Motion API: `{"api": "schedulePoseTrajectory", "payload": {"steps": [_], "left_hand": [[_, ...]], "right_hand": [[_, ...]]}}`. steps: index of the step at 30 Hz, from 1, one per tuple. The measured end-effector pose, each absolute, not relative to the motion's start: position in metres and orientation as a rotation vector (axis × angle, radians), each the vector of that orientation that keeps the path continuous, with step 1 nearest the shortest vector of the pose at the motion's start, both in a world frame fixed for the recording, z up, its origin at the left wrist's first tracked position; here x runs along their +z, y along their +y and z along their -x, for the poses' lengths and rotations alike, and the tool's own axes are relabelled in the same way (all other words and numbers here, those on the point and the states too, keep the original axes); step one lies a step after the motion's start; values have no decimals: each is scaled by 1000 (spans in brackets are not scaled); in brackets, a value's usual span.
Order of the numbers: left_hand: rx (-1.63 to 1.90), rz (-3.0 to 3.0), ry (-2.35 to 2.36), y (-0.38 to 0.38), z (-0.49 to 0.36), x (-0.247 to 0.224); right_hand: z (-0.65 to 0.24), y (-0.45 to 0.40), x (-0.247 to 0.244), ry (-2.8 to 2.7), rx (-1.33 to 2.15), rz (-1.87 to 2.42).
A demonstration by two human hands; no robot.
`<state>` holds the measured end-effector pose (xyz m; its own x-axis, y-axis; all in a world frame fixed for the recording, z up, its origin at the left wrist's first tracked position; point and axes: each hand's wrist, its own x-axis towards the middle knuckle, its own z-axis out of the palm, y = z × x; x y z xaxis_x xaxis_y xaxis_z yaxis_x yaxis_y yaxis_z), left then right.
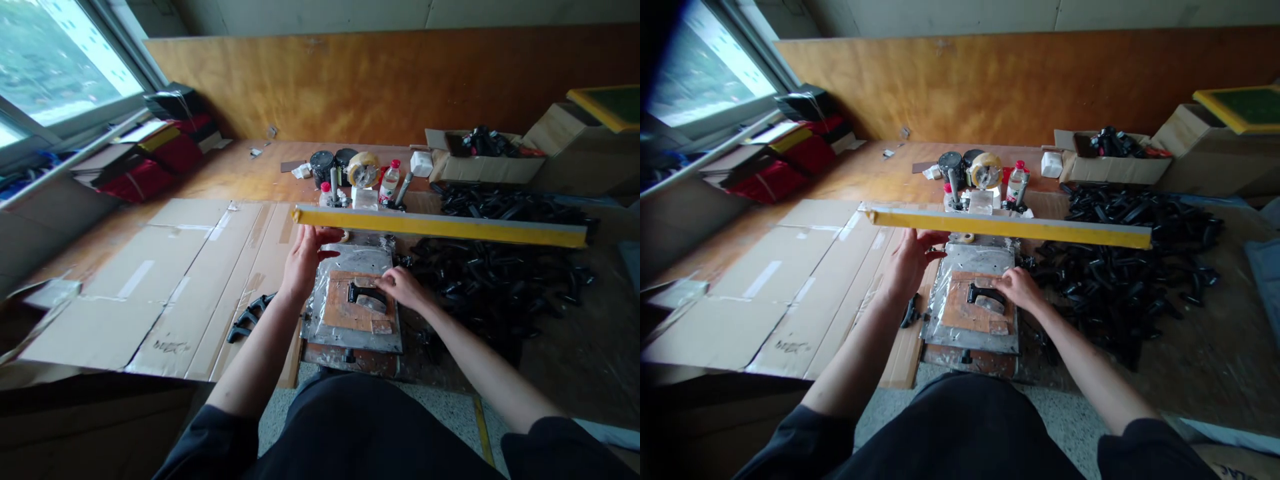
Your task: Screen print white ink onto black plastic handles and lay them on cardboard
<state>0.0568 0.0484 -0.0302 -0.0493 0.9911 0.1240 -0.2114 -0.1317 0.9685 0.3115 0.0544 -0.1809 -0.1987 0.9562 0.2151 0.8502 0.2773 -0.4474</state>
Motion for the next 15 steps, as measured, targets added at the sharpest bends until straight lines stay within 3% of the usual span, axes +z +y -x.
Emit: {"api": "schedulePoseTrajectory", "payload": {"steps": [3, 6, 8, 12, 15], "left_hand": [[1433, -946, 1067, 29, -68, -56], [940, -738, 1167, -14, -83, -100], [796, -589, 1139, -41, -90, -126], [1022, -407, 1181, -62, -73, -152], [1188, -389, 1456, -63, -17, -168]], "right_hand": [[-271, 32, -187, -2389, 339, 1717], [-243, 11, -174, -2310, 388, 1848], [-226, -2, -165, -2307, 375, 1678], [-231, 1, -160, -2422, 384, 1211], [-290, 37, -173, -2331, 267, 1594]]}}
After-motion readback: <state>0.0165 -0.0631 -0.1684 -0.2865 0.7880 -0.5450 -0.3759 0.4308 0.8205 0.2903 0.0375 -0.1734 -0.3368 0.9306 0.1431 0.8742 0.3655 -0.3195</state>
